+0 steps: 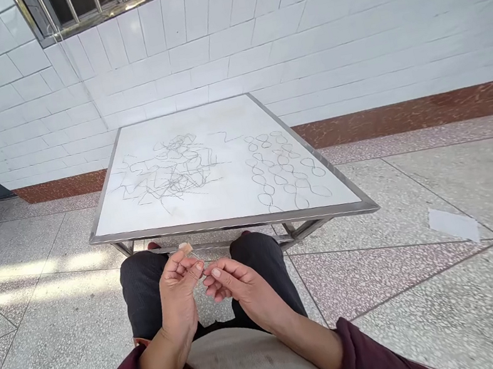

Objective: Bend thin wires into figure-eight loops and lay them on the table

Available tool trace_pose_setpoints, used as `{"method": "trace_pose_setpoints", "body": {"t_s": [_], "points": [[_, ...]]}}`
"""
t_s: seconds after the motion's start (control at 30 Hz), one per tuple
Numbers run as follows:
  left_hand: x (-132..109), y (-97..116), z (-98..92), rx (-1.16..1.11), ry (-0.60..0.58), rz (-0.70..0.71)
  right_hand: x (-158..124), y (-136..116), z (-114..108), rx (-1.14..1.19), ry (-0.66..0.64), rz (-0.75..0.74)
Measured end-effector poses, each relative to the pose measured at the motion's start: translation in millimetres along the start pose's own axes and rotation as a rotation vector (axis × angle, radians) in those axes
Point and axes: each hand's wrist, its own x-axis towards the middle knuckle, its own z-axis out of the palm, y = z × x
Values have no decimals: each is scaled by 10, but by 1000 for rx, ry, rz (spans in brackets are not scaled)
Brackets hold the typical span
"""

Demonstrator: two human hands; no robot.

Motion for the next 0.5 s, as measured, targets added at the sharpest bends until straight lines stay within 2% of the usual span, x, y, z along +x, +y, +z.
{"method": "trace_pose_setpoints", "body": {"t_s": [0.17, 0.3, 0.5], "points": [[-32, 98, -72, 111, -82, -19, 10, -86, -69, -196, 91, -179], [-57, 122, -95, 152, -123, -8, 18, -122, -51, -242, 51, -180], [-99, 112, -77, 123, -107, 16, -37, -58, 34, -185, 42, -152]]}}
